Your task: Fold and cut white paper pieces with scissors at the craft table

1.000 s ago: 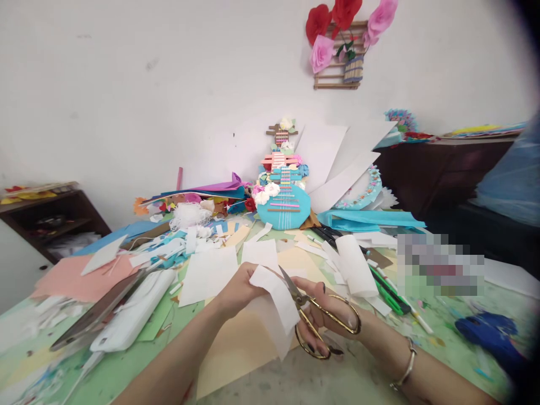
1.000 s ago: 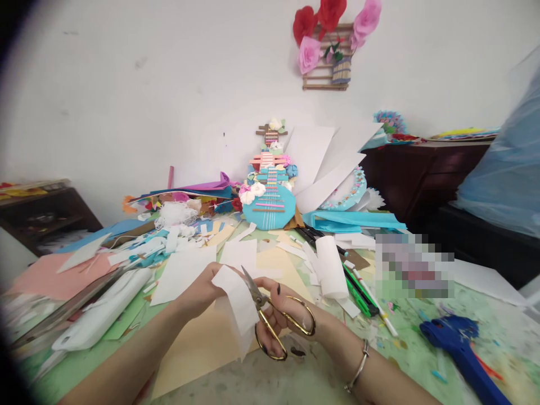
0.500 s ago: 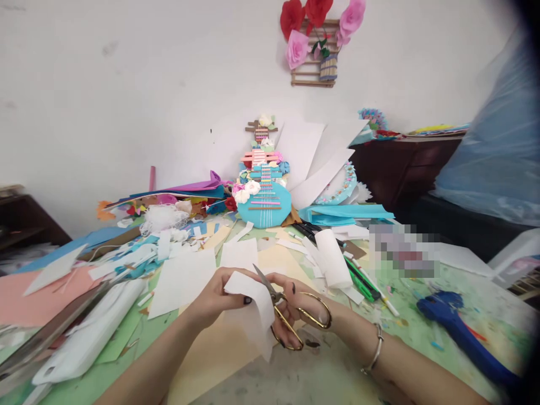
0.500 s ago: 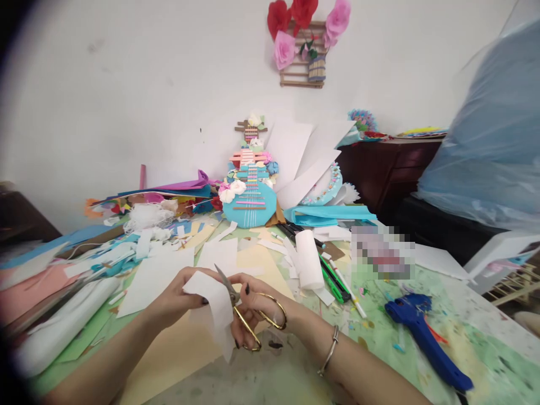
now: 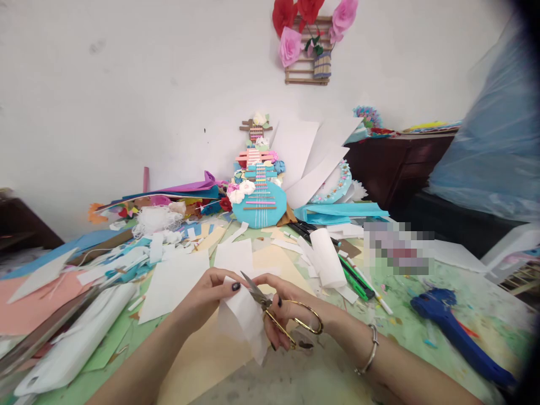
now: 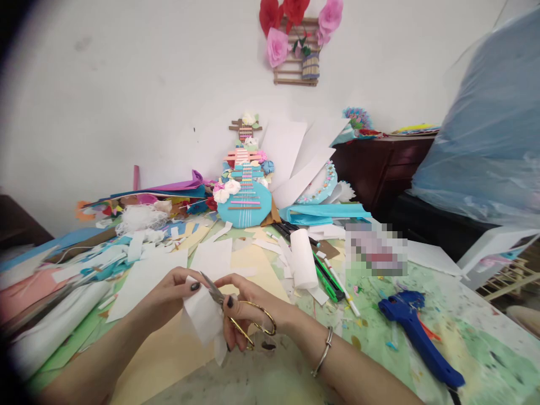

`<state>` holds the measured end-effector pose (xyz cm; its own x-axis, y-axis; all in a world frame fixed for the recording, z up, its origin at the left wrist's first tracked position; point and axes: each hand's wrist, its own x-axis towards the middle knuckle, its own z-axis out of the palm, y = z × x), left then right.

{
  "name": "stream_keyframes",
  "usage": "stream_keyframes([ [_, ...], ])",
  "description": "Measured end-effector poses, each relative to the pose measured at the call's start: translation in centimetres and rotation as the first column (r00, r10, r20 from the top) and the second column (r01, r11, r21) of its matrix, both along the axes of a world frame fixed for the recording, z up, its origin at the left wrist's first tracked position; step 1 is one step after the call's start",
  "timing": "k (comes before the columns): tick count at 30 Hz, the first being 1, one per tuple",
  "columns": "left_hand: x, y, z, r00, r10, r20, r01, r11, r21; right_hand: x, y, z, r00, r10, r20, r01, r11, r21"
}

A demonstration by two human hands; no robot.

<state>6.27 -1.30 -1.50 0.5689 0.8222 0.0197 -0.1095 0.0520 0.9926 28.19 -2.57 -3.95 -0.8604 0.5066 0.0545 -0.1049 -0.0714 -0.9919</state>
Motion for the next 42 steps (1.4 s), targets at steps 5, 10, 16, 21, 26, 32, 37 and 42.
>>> stream_keyframes([
  [5, -0.10, 0.17, -0.13, 0.998, 0.008, -0.065, -0.005, 0.998, 0.058, 0.05, -0.20, 0.20, 0.999, -0.019, -0.040, 0.019, 1.000, -0.007],
  [10, -0.51, 0.34, -0.16, 0.992, 0.044, -0.117, -0.033, 0.995, 0.092, -0.01, -0.01, 0.27, 0.999, -0.007, -0.046, 0.006, 1.000, -0.022],
  [16, -0.70, 0.47, -0.16, 0.989, 0.064, -0.134, -0.049, 0.992, 0.113, -0.12, -0.17, 0.26, 0.999, -0.041, -0.032, 0.040, 0.999, -0.019],
  [21, -0.58, 0.39, -0.17, 0.989, 0.062, -0.133, -0.049, 0.993, 0.105, -0.14, -0.27, 0.30, 0.998, -0.046, -0.048, 0.046, 0.999, -0.011],
  [26, -0.46, 0.34, -0.41, 0.982, 0.070, -0.174, -0.049, 0.992, 0.120, -0.32, -0.21, 0.07, 0.999, -0.033, -0.043, 0.031, 0.999, -0.040],
  [32, -0.64, 0.40, -0.63, 0.984, 0.065, -0.168, -0.046, 0.992, 0.116, -0.33, -0.06, 0.01, 0.998, -0.023, -0.057, 0.020, 0.999, -0.050],
  [37, -0.70, 0.39, -0.32, 0.987, 0.031, -0.159, -0.014, 0.994, 0.108, -0.37, -0.27, 0.38, 0.996, -0.075, -0.054, 0.073, 0.997, -0.038],
  [42, -0.70, 0.42, 0.13, 0.988, -0.008, -0.157, 0.022, 0.996, 0.087, -0.52, -0.50, 0.47, 0.993, -0.102, -0.062, 0.099, 0.994, -0.053],
])
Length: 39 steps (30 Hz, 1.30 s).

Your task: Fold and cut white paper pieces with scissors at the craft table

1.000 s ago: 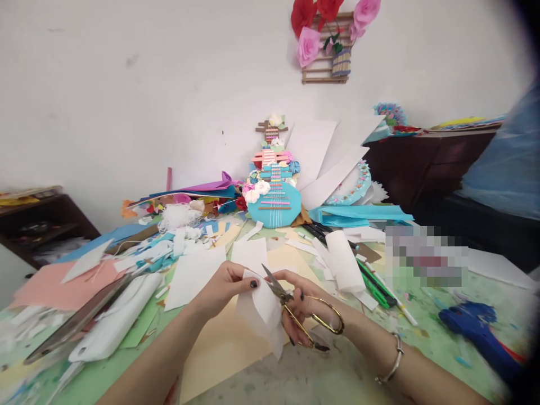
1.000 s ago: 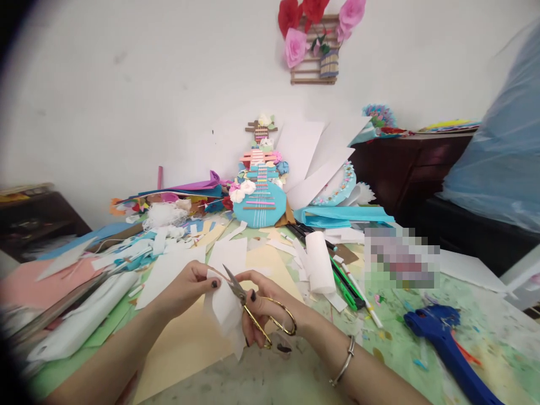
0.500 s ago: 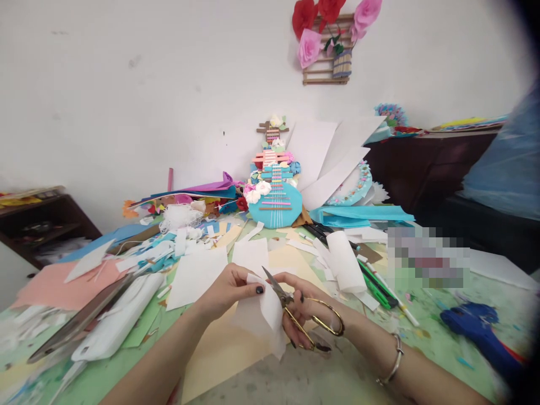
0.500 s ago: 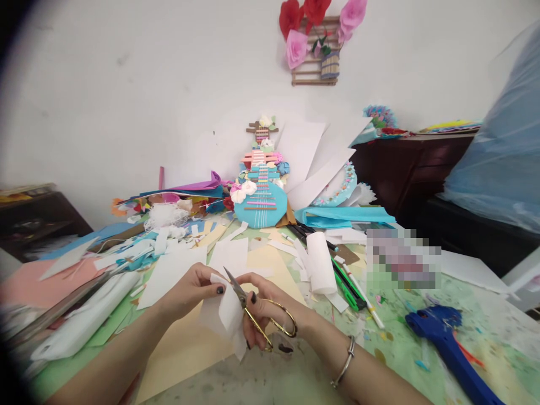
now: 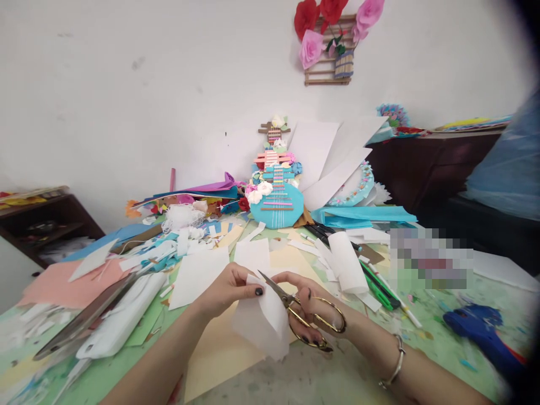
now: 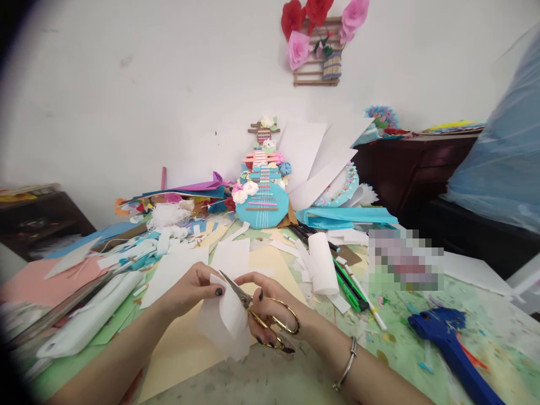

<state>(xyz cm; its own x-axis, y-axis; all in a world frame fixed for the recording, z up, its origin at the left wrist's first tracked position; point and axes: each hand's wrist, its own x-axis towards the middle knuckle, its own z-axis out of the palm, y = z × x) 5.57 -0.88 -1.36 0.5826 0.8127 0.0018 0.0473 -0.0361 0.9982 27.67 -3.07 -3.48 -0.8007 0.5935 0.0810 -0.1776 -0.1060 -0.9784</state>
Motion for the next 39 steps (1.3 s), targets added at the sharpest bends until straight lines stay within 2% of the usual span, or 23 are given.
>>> stream_keyframes([
  [5, -0.1, 0.0, 0.0, 1.000, -0.018, -0.002, 0.018, 1.000, 0.007, 0.0, 0.0, 0.1, 1.000, 0.019, -0.012, -0.019, 1.000, -0.012],
  [14, 0.1, -0.4, 0.3, 0.999, -0.042, 0.032, 0.041, 0.999, 0.021, 0.1, 0.0, -0.3, 1.000, 0.022, 0.017, -0.023, 0.993, 0.113],
  [24, 0.3, -0.3, 0.2, 0.999, 0.031, -0.012, -0.031, 0.999, 0.035, 0.4, -0.6, 0.8, 0.989, -0.047, 0.137, 0.021, 0.982, 0.187],
  [34, 0.8, -0.7, 0.4, 0.993, 0.070, -0.097, -0.057, 0.989, 0.139, 0.1, -0.5, 0.5, 0.991, -0.052, 0.125, 0.034, 0.989, 0.143],
  [39, 0.8, -0.8, 0.3, 0.993, 0.060, -0.102, -0.047, 0.991, 0.126, 0.0, -0.3, 0.0, 0.994, -0.055, 0.099, 0.043, 0.992, 0.117],
])
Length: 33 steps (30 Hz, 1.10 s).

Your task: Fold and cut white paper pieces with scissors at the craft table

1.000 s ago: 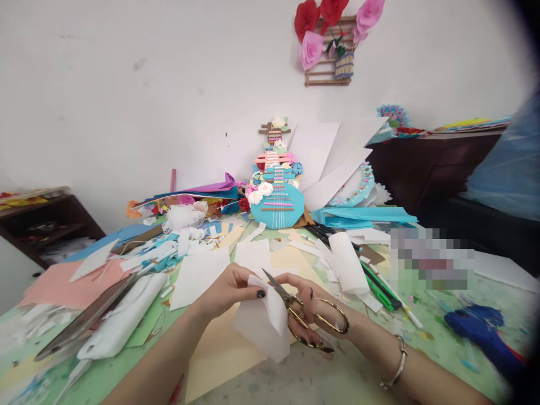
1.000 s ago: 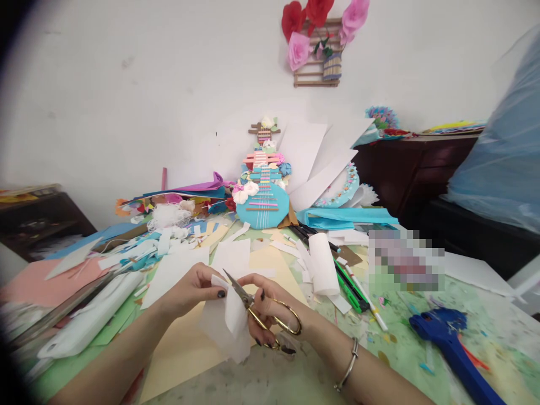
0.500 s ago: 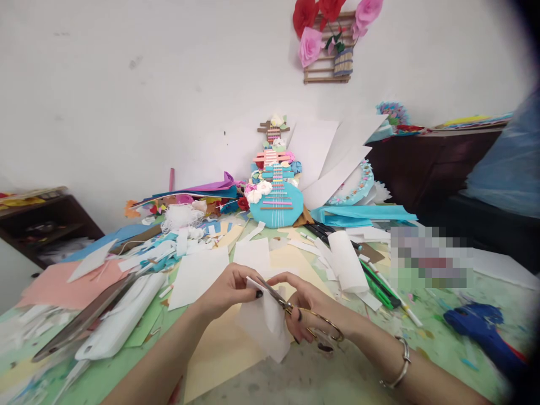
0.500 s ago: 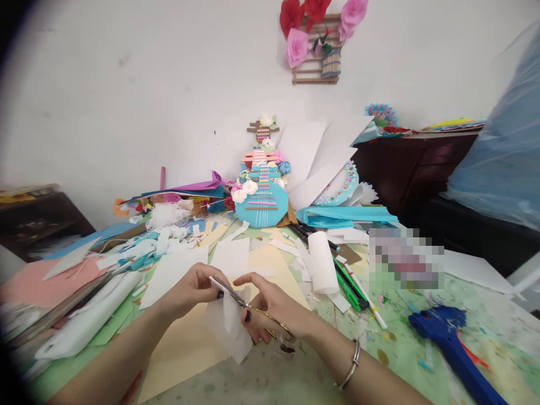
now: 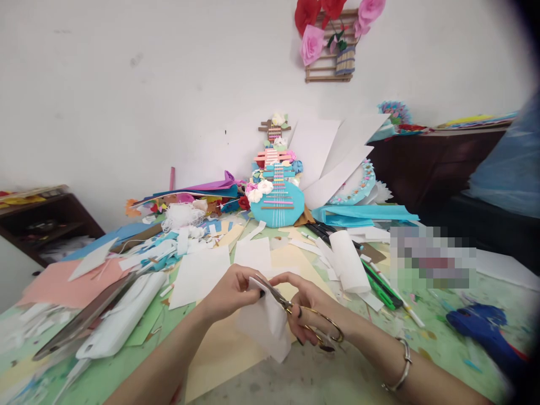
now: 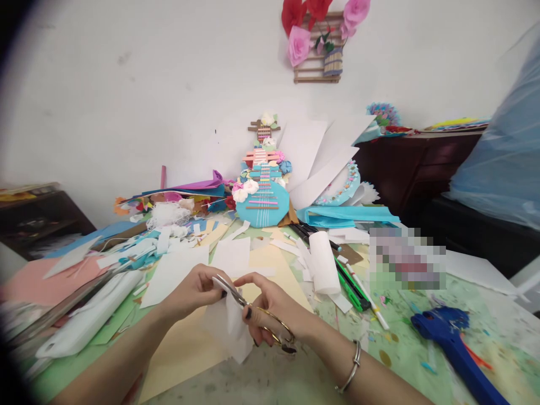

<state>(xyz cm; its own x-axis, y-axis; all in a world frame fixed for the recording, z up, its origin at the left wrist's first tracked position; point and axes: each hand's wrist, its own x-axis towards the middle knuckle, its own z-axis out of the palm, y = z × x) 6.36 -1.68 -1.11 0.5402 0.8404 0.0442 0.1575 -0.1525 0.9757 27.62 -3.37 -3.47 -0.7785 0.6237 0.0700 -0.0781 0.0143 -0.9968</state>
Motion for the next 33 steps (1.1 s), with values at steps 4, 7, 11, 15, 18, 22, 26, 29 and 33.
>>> stream_keyframes([
  [4, 0.0, 0.1, -0.2, 1.000, -0.003, 0.020, 0.004, 1.000, -0.014, 0.0, 0.1, -0.3, 1.000, -0.012, -0.016, 0.012, 1.000, -0.010],
  [7, 0.0, 0.1, -0.4, 0.999, -0.021, 0.044, 0.022, 0.999, -0.026, -0.1, 0.1, -0.4, 0.999, -0.015, -0.032, 0.015, 1.000, 0.001],
  [11, -0.1, 0.2, -0.6, 0.997, -0.001, 0.080, 0.007, 0.997, -0.075, -0.1, 0.0, -0.1, 0.998, -0.046, -0.044, 0.046, 0.999, -0.014],
  [15, -0.4, 0.3, -0.9, 0.997, 0.022, 0.079, -0.014, 0.994, -0.108, 0.0, 0.0, 0.4, 0.996, -0.078, -0.045, 0.076, 0.996, -0.048],
  [18, -0.5, 0.3, -0.8, 0.997, 0.027, 0.074, -0.018, 0.993, -0.120, 0.0, 0.2, 0.2, 0.997, -0.071, -0.031, 0.069, 0.995, -0.073],
  [22, -0.6, 0.2, -0.7, 0.997, 0.036, 0.067, -0.028, 0.993, -0.114, -0.1, 0.4, -0.2, 0.997, -0.047, -0.054, 0.043, 0.997, -0.069],
  [26, -0.6, 0.3, -0.9, 0.996, 0.047, 0.073, -0.039, 0.993, -0.108, -0.1, 0.3, -0.2, 0.996, -0.059, -0.060, 0.058, 0.998, -0.020],
  [29, -0.6, 0.3, -1.1, 0.995, 0.056, 0.078, -0.047, 0.992, -0.113, 0.0, 0.1, -0.1, 0.999, -0.045, -0.021, 0.045, 0.999, -0.020],
  [33, -0.5, 0.2, -1.0, 0.996, 0.063, 0.066, -0.055, 0.992, -0.113, 0.1, 0.0, 0.0, 0.999, -0.042, 0.031, 0.043, 0.999, -0.034],
])
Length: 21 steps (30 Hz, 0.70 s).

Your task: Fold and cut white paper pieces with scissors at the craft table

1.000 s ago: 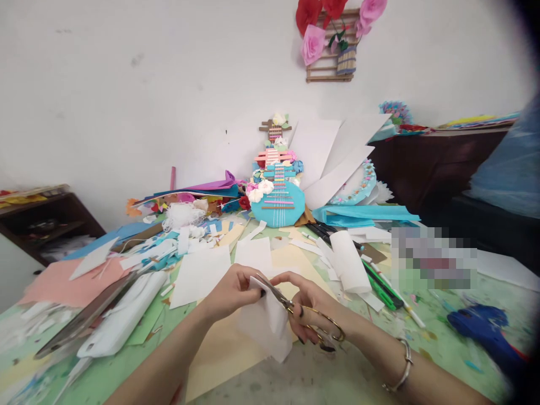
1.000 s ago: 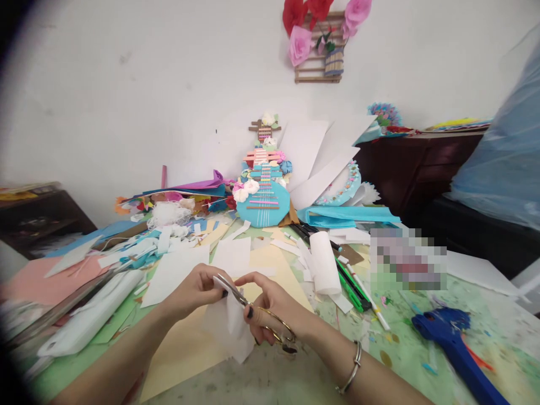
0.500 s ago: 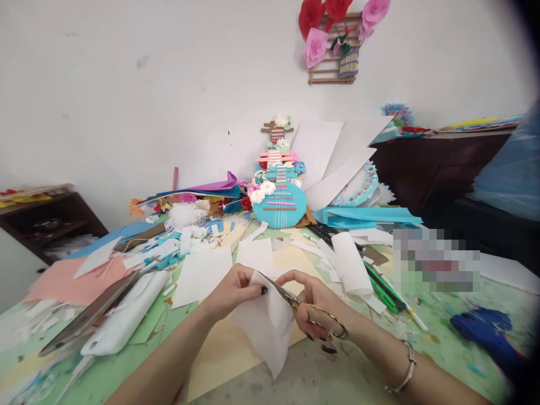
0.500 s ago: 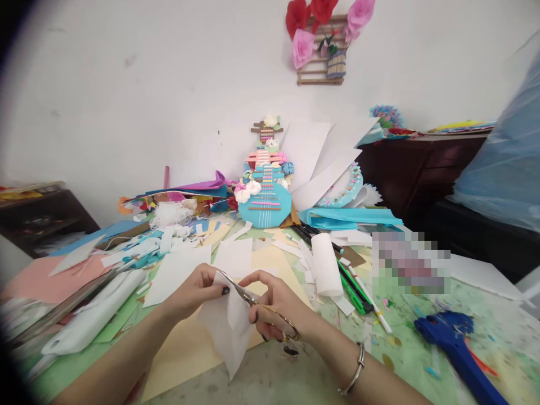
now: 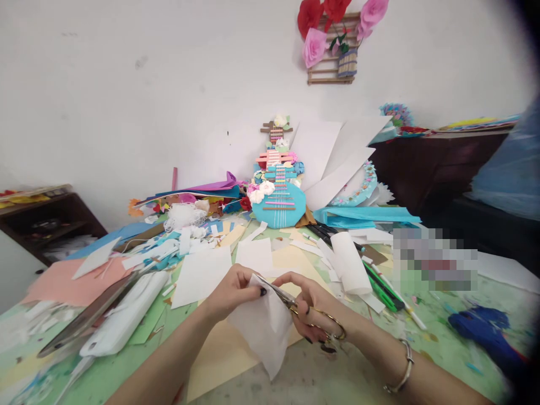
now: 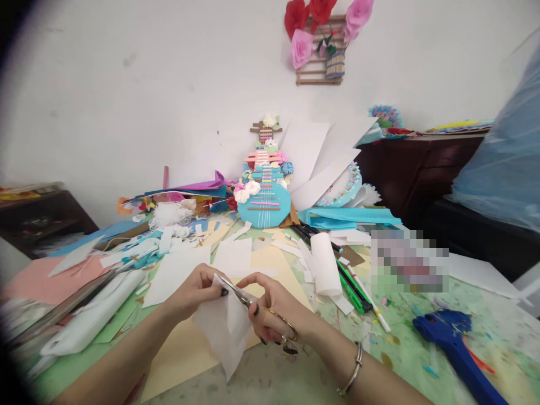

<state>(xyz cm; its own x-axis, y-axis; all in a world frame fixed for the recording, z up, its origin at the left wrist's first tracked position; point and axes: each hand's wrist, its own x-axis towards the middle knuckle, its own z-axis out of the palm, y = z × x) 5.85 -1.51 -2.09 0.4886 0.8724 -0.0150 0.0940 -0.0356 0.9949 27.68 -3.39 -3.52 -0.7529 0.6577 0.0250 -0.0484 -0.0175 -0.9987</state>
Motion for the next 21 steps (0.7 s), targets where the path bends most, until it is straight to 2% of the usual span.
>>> stream_keyframes([
  [7, 0.03, 0.00, 0.03, 1.000, -0.023, -0.017, 0.023, 1.000, -0.006, -0.17, 0.14, -0.14, 0.999, 0.002, -0.036, -0.002, 1.000, -0.004],
  [14, 0.31, -0.38, 0.72, 0.995, -0.092, -0.022, 0.092, 0.996, -0.003, -0.16, 0.02, -0.31, 0.998, 0.021, -0.066, -0.019, 0.999, 0.031],
  [21, 0.69, -0.46, 0.44, 0.993, -0.098, -0.063, 0.098, 0.995, -0.004, -0.45, 0.27, -0.90, 0.992, 0.036, -0.120, -0.036, 0.999, 0.002],
])
